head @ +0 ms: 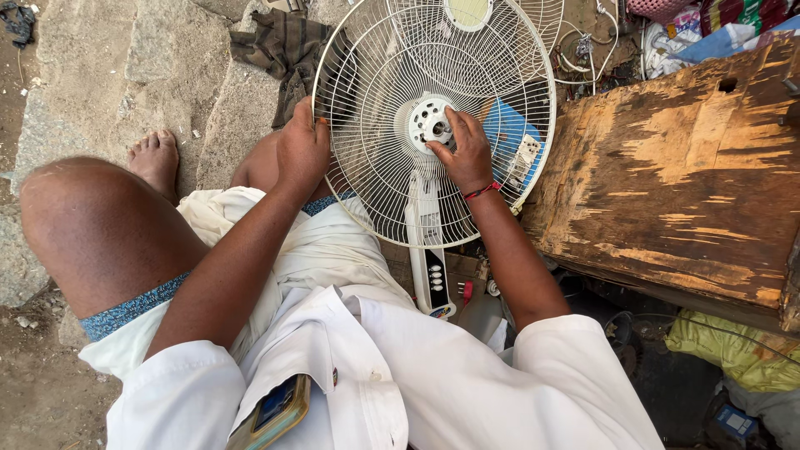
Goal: The person sits on the ground repairing a table fan. They hold the fan motor housing, attach the plastic blade to the motor shaft, thread and tighten the retaining nut by hand, then align and secure the round wire grill guard over the blade, working the fasteners at the hub.
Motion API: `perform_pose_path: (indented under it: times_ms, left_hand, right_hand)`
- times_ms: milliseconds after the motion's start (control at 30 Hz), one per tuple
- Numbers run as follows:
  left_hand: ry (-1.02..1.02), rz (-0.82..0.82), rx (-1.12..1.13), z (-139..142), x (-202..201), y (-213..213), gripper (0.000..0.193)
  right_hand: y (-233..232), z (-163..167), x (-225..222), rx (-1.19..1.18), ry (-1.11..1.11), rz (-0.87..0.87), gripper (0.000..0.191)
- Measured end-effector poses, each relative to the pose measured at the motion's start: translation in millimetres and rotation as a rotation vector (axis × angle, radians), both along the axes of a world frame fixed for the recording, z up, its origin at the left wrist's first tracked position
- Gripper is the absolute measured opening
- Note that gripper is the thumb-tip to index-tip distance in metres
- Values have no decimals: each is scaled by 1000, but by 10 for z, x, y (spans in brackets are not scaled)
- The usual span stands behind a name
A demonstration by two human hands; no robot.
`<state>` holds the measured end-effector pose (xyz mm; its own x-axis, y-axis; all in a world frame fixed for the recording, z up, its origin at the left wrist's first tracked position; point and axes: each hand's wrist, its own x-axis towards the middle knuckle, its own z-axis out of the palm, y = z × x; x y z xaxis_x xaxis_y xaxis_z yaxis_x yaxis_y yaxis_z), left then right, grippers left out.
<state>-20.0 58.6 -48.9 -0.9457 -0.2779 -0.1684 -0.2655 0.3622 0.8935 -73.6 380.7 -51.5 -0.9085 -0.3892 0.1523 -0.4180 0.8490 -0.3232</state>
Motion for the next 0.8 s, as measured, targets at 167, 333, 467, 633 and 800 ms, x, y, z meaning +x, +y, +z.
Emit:
perform_pose_path:
  times_ms: [167,333,467,633,800]
  left_hand:
    - [-24,1,24,-11,14,-3,34]
    - [44,7,9,-61,27,-10,34]
    - [58,7,3,-72,43,-17,34]
    - [23,6,-10,-50,34,-28,31]
    - [43,6,3,-58,51,-20,32]
  right_hand:
    - [80,22,-69,47,1,113,80]
    - [173,42,-184,56,-44,230,88]
    - [209,55,-226,72,-98,253,89]
    - [152,74,-97,53,-33,202,97]
    - [-58,34,202,52,75,-180,106]
